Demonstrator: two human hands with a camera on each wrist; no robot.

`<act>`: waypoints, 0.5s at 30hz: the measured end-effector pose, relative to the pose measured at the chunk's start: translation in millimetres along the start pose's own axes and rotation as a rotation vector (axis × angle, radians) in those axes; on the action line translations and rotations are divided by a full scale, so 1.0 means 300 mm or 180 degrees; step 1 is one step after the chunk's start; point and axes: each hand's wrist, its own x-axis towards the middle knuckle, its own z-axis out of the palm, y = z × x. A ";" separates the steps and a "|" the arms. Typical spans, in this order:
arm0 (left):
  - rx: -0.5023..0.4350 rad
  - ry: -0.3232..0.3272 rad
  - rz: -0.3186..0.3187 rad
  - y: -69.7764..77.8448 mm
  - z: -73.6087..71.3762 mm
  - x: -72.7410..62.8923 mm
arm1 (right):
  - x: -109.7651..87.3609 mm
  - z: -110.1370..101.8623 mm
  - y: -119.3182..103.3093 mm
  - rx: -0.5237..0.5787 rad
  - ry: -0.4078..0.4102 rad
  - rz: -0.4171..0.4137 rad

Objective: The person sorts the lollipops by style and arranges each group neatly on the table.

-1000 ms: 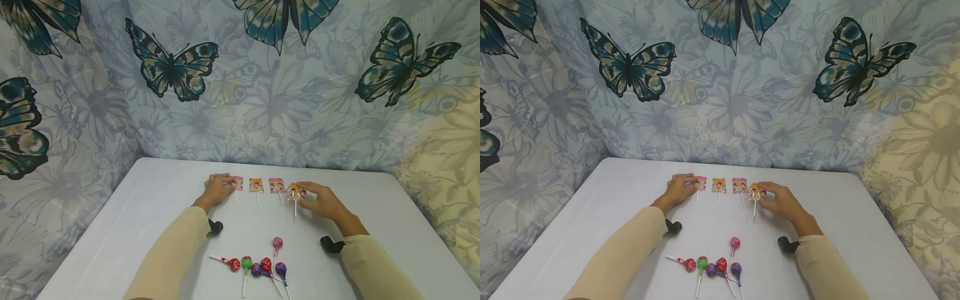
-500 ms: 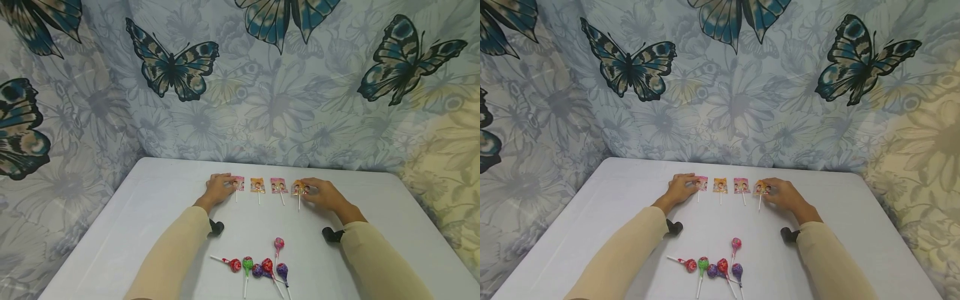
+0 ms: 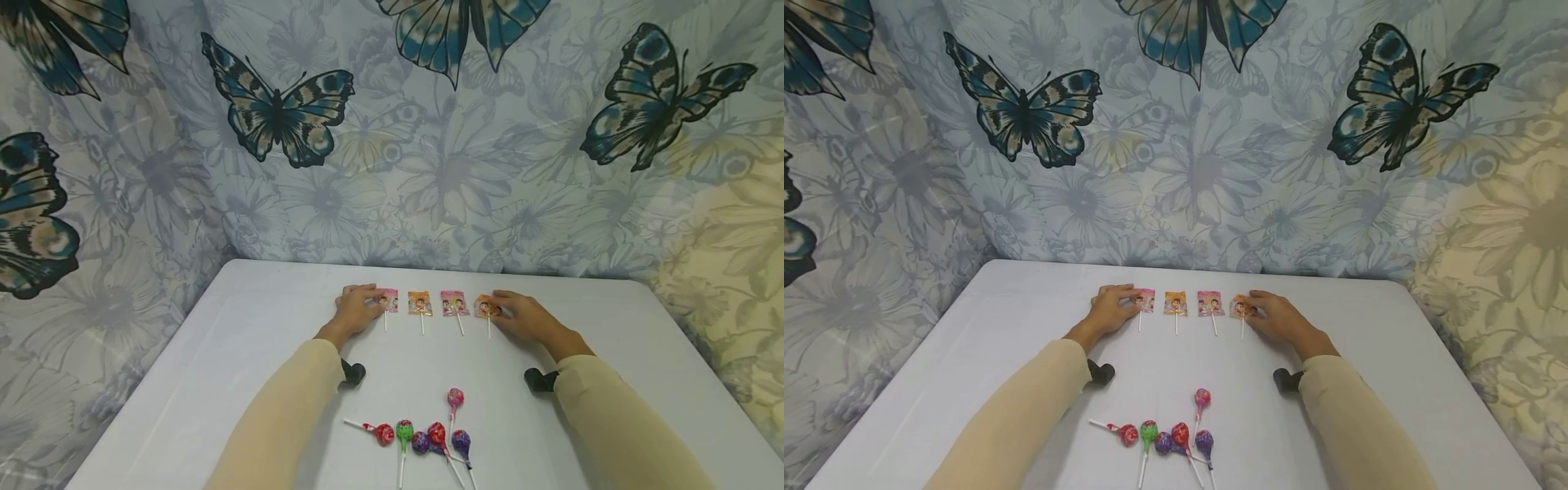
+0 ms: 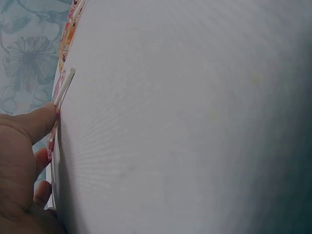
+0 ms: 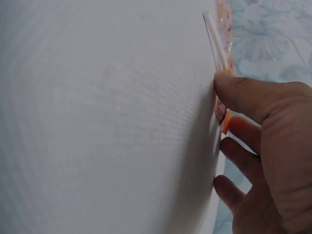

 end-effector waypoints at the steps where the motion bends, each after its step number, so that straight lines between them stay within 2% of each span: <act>1: -0.0009 0.0001 0.0005 0.000 0.001 0.000 | 0.000 0.001 0.001 -0.0019 -0.0008 0.0011; 15: -0.0039 0.0008 -0.0018 0.005 0.000 -0.005 | 0.002 0.004 -0.004 -0.0079 0.0012 0.0031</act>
